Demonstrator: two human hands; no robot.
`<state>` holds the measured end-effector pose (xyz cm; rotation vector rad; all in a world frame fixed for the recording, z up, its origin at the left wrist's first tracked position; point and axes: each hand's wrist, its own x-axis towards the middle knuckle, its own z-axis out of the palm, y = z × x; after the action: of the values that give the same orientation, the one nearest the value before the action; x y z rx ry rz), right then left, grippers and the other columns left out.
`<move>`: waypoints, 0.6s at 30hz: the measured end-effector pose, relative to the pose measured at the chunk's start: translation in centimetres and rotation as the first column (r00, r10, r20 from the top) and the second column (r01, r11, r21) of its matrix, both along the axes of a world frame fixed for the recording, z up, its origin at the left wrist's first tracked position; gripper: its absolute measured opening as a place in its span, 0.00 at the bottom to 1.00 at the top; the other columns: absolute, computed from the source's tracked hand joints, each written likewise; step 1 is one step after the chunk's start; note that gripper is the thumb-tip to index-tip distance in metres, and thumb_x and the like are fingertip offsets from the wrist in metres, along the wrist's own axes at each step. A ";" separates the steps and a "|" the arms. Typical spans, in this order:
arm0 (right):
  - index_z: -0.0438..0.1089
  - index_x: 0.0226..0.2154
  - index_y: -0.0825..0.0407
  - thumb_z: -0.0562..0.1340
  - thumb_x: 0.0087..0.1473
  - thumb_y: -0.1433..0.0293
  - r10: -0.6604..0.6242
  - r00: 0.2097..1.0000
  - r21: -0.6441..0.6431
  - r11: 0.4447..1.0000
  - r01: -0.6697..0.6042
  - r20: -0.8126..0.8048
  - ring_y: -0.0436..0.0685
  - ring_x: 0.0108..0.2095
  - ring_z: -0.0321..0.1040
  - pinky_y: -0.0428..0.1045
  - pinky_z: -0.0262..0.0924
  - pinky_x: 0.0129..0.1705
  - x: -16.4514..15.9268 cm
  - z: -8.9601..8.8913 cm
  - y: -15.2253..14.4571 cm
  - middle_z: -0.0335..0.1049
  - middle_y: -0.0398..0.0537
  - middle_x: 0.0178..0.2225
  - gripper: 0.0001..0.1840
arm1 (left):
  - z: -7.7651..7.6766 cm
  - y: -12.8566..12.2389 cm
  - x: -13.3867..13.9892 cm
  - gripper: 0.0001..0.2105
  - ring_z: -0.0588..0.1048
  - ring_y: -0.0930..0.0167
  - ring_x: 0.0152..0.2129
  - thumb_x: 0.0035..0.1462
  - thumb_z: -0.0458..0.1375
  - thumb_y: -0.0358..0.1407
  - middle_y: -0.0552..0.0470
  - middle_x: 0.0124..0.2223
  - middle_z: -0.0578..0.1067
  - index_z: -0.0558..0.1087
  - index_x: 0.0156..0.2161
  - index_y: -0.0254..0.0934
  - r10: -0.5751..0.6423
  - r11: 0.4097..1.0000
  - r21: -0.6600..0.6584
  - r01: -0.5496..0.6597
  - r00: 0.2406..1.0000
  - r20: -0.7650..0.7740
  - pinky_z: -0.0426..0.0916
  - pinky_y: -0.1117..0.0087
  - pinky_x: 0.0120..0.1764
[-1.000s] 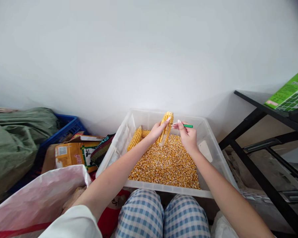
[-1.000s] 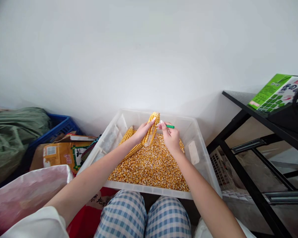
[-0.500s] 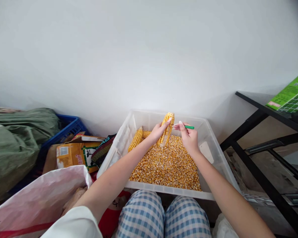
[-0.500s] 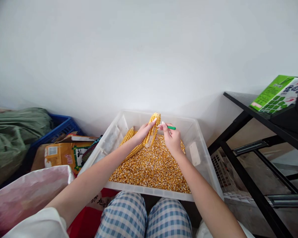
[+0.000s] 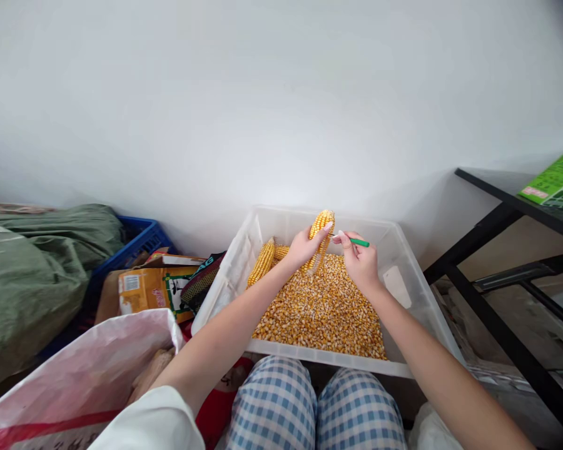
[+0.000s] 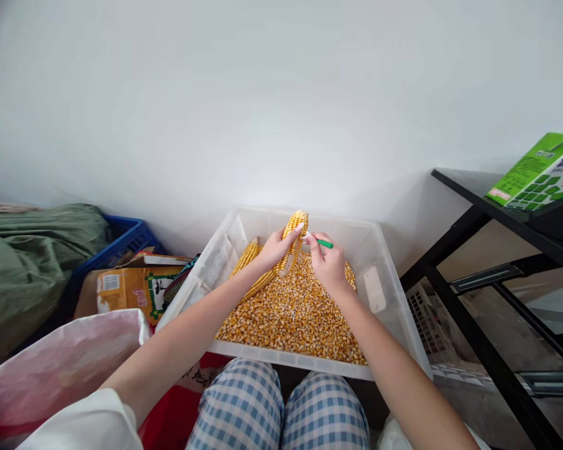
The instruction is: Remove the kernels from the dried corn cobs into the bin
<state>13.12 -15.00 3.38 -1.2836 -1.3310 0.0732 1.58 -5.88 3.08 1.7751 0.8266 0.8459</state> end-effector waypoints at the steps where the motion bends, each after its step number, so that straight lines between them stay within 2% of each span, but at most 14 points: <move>1: 0.71 0.33 0.52 0.52 0.56 0.59 0.006 1.000 -0.003 1.000 -0.007 -0.028 0.54 0.35 0.68 0.50 0.61 0.41 0.0 0.0 0.0 0.71 0.49 0.33 0.17 | 0.0 -0.1 0.0 0.29 0.71 0.66 0.35 0.49 0.47 0.58 0.48 0.36 0.74 0.71 0.41 0.33 0.000 1.000 0.007 0.000 1.000 -0.004 0.63 0.69 0.39; 4: 0.71 0.32 0.54 0.51 0.56 0.56 0.036 0.990 -0.009 0.999 -0.038 -0.139 0.53 0.33 0.68 0.49 0.63 0.38 0.0 0.1 0.2 0.70 0.50 0.31 0.20 | -0.1 -0.2 0.1 0.29 0.71 0.66 0.35 0.49 0.47 0.58 0.47 0.36 0.74 0.71 0.40 0.32 -0.015 1.000 0.016 0.015 1.000 -0.007 0.63 0.70 0.37; 6: 0.70 0.32 0.54 0.51 0.56 0.56 0.042 0.988 -0.007 0.999 -0.043 -0.147 0.53 0.33 0.68 0.49 0.63 0.38 0.1 0.0 0.3 0.70 0.50 0.31 0.21 | -0.1 -0.1 0.1 0.29 0.71 0.66 0.35 0.49 0.46 0.57 0.47 0.36 0.74 0.71 0.40 0.32 -0.025 0.999 0.021 0.025 1.000 -0.006 0.63 0.70 0.37; 11: 0.69 0.31 0.53 0.51 0.56 0.58 -0.003 1.000 -0.005 1.000 0.003 0.014 0.53 0.32 0.67 0.48 0.61 0.38 0.3 -0.2 0.3 0.70 0.49 0.31 0.18 | -0.2 0.1 0.2 0.29 0.70 0.68 0.35 0.49 0.47 0.57 0.47 0.37 0.74 0.71 0.41 0.32 -0.031 0.999 0.041 0.032 0.999 -0.014 0.63 0.70 0.40; 15: 0.68 0.29 0.53 0.50 0.58 0.61 -0.011 0.988 0.021 1.000 0.008 0.157 0.52 0.32 0.66 0.48 0.59 0.37 0.5 -0.3 0.2 0.69 0.48 0.29 0.17 | -0.4 0.0 0.2 0.29 0.70 0.69 0.33 0.49 0.48 0.57 0.47 0.36 0.74 0.72 0.39 0.32 -0.024 0.997 0.072 0.026 0.999 -0.033 0.63 0.71 0.38; 18: 0.67 0.28 0.53 0.50 0.58 0.62 -0.009 0.987 0.038 0.999 0.003 0.162 0.51 0.31 0.66 0.47 0.59 0.36 0.4 -0.2 0.2 0.68 0.47 0.28 0.17 | -0.5 0.1 0.2 0.29 0.70 0.69 0.31 0.49 0.47 0.57 0.47 0.35 0.74 0.72 0.38 0.32 -0.020 0.996 0.088 0.025 0.998 -0.057 0.63 0.71 0.36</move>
<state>13.53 -14.77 3.18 -1.2837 -1.4604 -0.0617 1.82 -5.81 2.57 1.8905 0.8144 0.8329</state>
